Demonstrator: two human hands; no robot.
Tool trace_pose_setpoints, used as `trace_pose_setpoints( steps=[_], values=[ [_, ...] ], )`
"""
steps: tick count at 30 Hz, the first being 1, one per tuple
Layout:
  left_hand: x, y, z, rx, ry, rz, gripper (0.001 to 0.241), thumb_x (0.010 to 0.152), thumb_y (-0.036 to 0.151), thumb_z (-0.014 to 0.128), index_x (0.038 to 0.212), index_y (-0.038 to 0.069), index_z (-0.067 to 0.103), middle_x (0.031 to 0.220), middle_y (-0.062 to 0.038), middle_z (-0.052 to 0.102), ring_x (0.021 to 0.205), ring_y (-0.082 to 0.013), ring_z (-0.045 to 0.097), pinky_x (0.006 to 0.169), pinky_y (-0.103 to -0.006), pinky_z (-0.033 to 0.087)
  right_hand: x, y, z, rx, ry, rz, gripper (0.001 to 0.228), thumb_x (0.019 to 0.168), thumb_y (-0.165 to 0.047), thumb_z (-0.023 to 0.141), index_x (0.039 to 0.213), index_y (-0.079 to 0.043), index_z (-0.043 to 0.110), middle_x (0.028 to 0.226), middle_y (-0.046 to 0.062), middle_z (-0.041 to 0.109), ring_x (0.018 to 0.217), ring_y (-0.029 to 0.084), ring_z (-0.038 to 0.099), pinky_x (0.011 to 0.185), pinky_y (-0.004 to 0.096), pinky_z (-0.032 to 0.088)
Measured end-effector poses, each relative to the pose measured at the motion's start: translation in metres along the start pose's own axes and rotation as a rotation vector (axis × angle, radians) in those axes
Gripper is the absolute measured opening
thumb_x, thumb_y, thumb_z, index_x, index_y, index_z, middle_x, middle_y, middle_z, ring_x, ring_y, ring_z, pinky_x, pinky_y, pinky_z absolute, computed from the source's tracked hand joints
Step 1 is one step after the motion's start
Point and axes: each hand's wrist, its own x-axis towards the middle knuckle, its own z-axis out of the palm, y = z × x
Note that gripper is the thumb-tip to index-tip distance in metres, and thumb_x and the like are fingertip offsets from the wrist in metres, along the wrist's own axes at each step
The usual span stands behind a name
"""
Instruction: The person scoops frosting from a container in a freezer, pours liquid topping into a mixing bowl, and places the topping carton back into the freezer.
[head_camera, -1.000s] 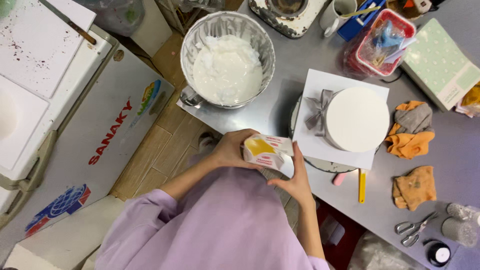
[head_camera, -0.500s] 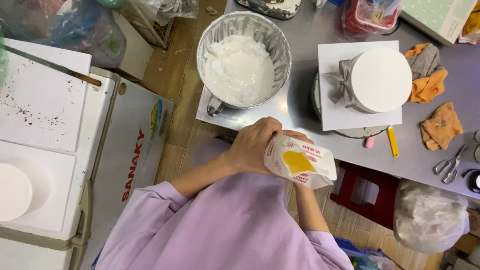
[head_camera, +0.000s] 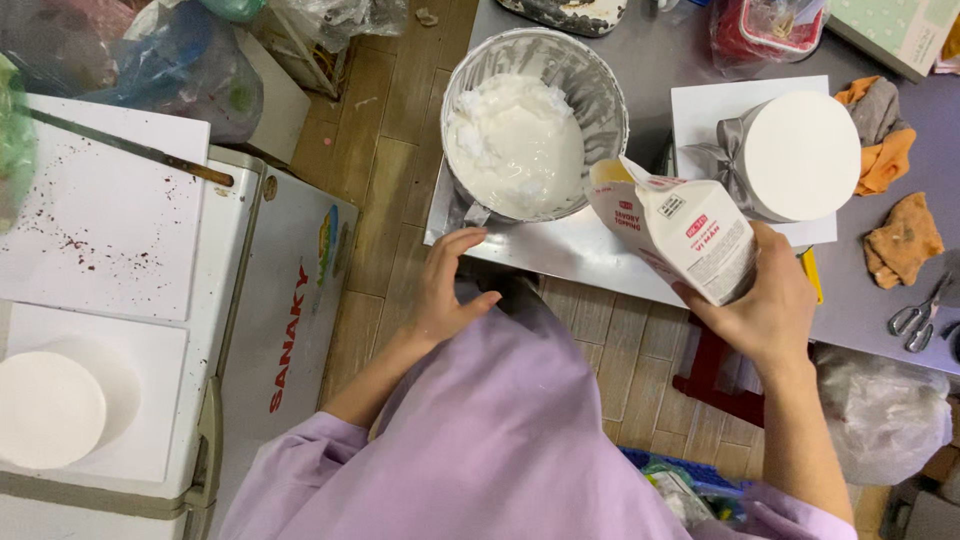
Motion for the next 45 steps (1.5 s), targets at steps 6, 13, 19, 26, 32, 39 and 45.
trace_pose_setpoints(
  steps=[6, 13, 19, 26, 32, 39, 45],
  values=[
    [-0.012, -0.013, -0.003, -0.016, 0.070, -0.037, 0.066, 0.085, 0.028, 0.083, 0.138, 0.003, 0.052, 0.144, -0.014, 0.057, 0.135, -0.0331, 0.056, 0.116, -0.0430, 0.046, 0.035, -0.005, -0.006, -0.225, -0.102, -0.102, 0.091, 0.069, -0.044, 0.091, 0.140, 0.000, 0.054, 0.118, 0.019, 0.067, 0.106, 0.036, 0.068, 0.084, 0.046, 0.054],
    [-0.016, -0.015, -0.010, -0.009, 0.064, -0.070, 0.064, 0.083, 0.022, 0.084, 0.137, 0.004, 0.054, 0.143, -0.013, 0.057, 0.133, -0.0326, 0.056, 0.114, -0.0428, 0.047, 0.050, -0.005, -0.009, -0.291, -0.110, -0.121, 0.093, 0.068, -0.046, 0.090, 0.141, -0.001, 0.055, 0.121, 0.019, 0.068, 0.107, 0.035, 0.068, 0.086, 0.045, 0.055],
    [-0.011, -0.025, -0.016, -0.016, 0.088, -0.067, 0.061, 0.085, 0.021, 0.083, 0.136, 0.005, 0.054, 0.142, -0.013, 0.057, 0.133, -0.0330, 0.056, 0.114, -0.0431, 0.047, 0.050, -0.006, -0.008, -0.269, -0.075, -0.112, 0.092, 0.067, -0.046, 0.091, 0.140, -0.001, 0.057, 0.121, 0.018, 0.068, 0.108, 0.036, 0.068, 0.087, 0.045, 0.054],
    [0.000, -0.025, -0.022, 0.006, 0.047, -0.091, 0.058, 0.087, 0.020, 0.082, 0.135, 0.004, 0.055, 0.143, -0.014, 0.057, 0.133, -0.0328, 0.057, 0.113, -0.0425, 0.048, 0.041, 0.000, 0.014, 0.036, -0.075, 0.098, 0.093, 0.066, -0.036, 0.094, 0.141, -0.001, 0.053, 0.115, 0.021, 0.069, 0.102, 0.035, 0.069, 0.089, 0.044, 0.054],
    [0.009, -0.025, -0.018, 0.051, 0.038, -0.043, 0.055, 0.086, 0.020, 0.082, 0.133, 0.005, 0.057, 0.140, -0.012, 0.060, 0.130, -0.0317, 0.060, 0.110, -0.0425, 0.050, 0.030, 0.016, 0.065, 0.707, -0.085, 0.048, 0.080, 0.071, -0.023, 0.087, 0.137, 0.004, 0.051, 0.125, 0.016, 0.065, 0.116, 0.027, 0.065, 0.103, 0.038, 0.053],
    [0.012, -0.027, -0.014, 0.042, 0.033, -0.067, 0.054, 0.089, 0.024, 0.082, 0.132, 0.004, 0.057, 0.140, -0.014, 0.059, 0.129, -0.0317, 0.059, 0.107, -0.0410, 0.051, 0.004, 0.028, 0.162, 1.638, -0.287, 0.367, 0.085, 0.066, -0.027, 0.084, 0.139, 0.004, 0.052, 0.117, 0.019, 0.070, 0.100, 0.028, 0.073, 0.085, 0.040, 0.061],
    [0.009, -0.019, -0.016, 0.041, 0.066, -0.086, 0.051, 0.089, 0.019, 0.081, 0.131, 0.003, 0.058, 0.140, -0.013, 0.059, 0.130, -0.0314, 0.058, 0.109, -0.0413, 0.049, -0.010, 0.010, 0.220, 1.953, -0.374, 0.193, 0.085, 0.072, -0.026, 0.090, 0.142, 0.006, 0.053, 0.125, 0.021, 0.070, 0.108, 0.032, 0.072, 0.091, 0.045, 0.061]
  ],
)
